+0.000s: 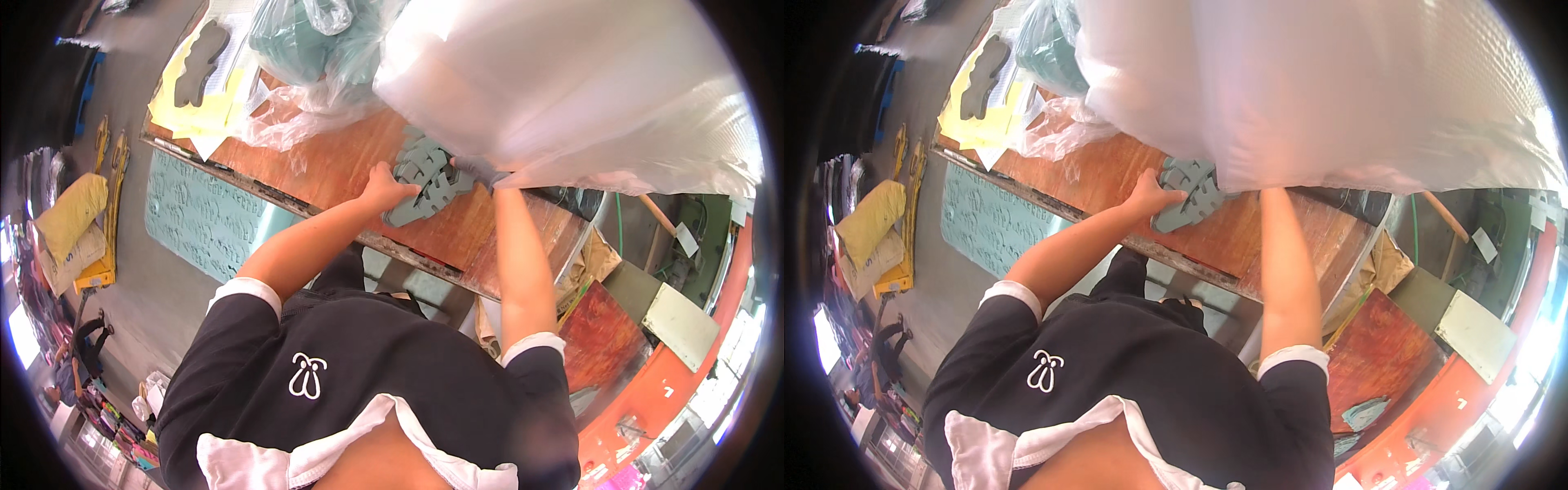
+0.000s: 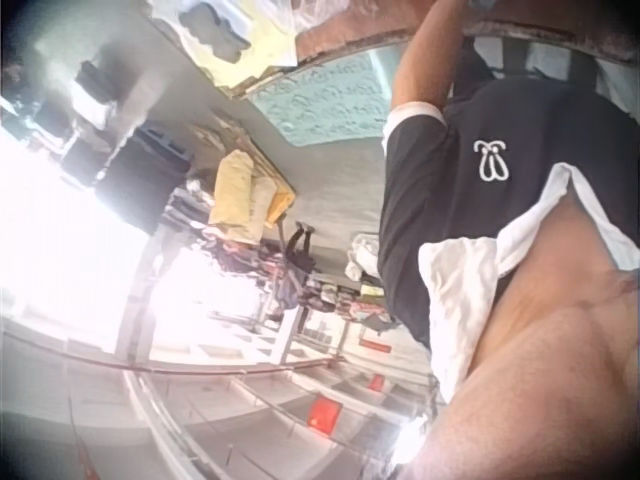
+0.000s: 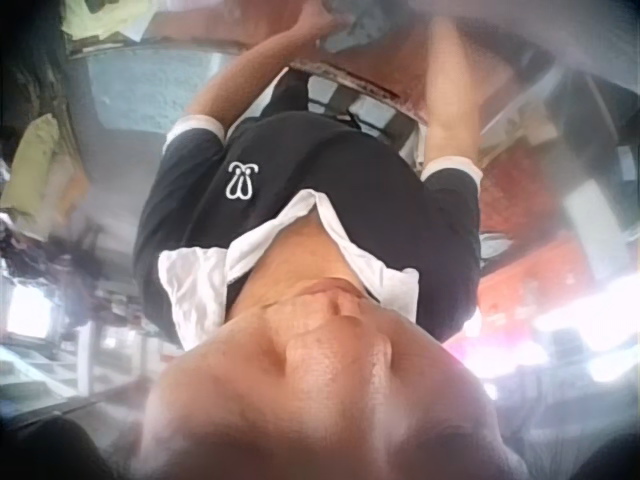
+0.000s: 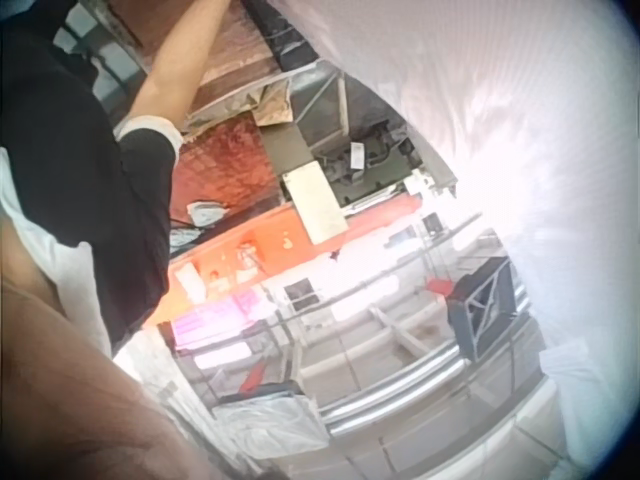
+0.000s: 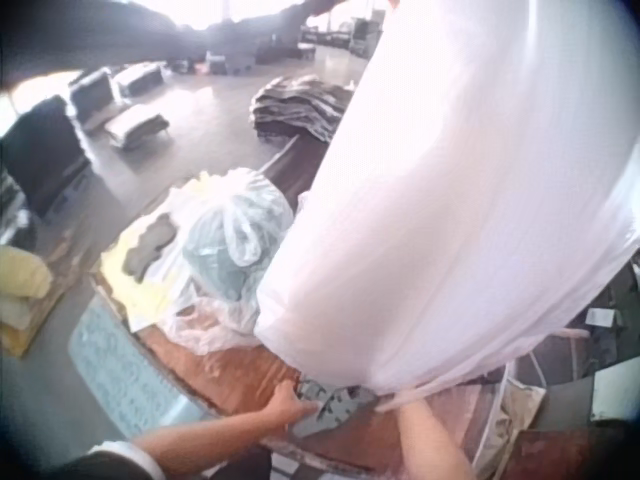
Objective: The person removes cut light-blue material pieces from a sheet on a cutting table, stacks them, and places a new sheet on the table. They then gather and stack the cut pieces, using a green tool to assist in organizing them.
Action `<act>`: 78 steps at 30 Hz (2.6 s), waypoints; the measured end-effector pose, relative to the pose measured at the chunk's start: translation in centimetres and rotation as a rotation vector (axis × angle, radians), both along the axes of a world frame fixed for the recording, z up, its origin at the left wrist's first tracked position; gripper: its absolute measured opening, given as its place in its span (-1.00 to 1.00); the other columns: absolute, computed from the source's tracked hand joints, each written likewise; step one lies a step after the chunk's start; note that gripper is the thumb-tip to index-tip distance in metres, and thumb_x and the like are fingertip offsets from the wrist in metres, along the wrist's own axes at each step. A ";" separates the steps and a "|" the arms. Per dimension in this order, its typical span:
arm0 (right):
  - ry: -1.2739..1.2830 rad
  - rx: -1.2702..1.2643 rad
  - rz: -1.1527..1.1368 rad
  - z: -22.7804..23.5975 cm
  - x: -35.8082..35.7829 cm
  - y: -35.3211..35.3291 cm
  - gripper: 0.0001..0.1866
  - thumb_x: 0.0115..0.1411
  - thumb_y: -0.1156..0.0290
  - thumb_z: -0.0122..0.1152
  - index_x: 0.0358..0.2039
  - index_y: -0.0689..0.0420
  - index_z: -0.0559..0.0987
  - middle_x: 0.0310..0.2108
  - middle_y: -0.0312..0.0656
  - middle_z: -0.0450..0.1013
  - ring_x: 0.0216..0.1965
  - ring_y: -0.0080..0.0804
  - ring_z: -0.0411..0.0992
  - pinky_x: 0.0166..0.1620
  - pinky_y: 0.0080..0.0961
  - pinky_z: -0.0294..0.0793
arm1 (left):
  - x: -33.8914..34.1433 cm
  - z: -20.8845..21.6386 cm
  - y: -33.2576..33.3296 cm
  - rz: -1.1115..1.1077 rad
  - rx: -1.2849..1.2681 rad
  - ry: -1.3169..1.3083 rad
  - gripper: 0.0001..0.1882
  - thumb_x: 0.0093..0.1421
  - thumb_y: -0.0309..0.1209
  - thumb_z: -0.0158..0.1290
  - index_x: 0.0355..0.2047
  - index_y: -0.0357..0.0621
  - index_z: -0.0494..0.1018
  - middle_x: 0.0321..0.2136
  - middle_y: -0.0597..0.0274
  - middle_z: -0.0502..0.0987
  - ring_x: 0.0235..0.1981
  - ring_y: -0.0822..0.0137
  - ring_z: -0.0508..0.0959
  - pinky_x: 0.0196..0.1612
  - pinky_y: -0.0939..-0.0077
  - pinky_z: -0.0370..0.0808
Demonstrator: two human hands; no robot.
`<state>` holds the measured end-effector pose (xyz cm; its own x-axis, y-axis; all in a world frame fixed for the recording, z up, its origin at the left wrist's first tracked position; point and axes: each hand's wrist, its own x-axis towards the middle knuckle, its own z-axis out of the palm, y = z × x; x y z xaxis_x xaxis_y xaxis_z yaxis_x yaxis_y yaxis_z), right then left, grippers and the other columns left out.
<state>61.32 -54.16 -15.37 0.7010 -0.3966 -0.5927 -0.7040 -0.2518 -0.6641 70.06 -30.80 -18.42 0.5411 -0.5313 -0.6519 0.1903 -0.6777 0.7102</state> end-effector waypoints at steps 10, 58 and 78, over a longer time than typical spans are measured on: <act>-0.070 -0.647 0.057 0.5 -0.4 5.1 -0.44 -0.18 0.21 0.22 -0.14 0.22 0.40 -0.23 0.10 0.40 -0.15 -0.01 0.34 -0.07 -0.25 0.33 | 7.1 -0.5 -5.9 -0.050 -0.166 -0.045 -0.24 -0.01 -0.23 0.13 0.15 -0.29 0.11 -0.01 -0.14 0.35 -0.03 0.07 0.41 -0.01 0.33 0.36; -0.353 -0.557 -0.192 2.6 -2.5 7.2 -0.53 -0.27 0.47 0.29 -0.28 0.15 0.36 -0.31 -0.09 0.36 -0.26 -0.04 0.34 -0.18 -0.25 0.34 | 7.8 2.2 -11.8 -0.830 -0.178 -0.368 -0.66 -0.04 -0.52 0.12 -0.19 -0.09 0.42 -0.24 0.08 0.48 -0.19 0.07 0.49 -0.17 0.30 0.43; -0.843 -0.691 0.123 6.9 -3.7 10.2 -0.67 -0.19 0.59 0.20 -0.34 0.17 0.38 -0.36 -0.14 0.36 -0.35 -0.18 0.36 -0.38 -0.33 0.35 | 10.0 1.2 -13.0 -0.591 -0.120 0.315 -0.63 0.05 -0.67 -0.12 -0.10 -0.19 0.37 -0.20 0.26 0.49 -0.38 0.44 0.47 -0.36 0.56 0.41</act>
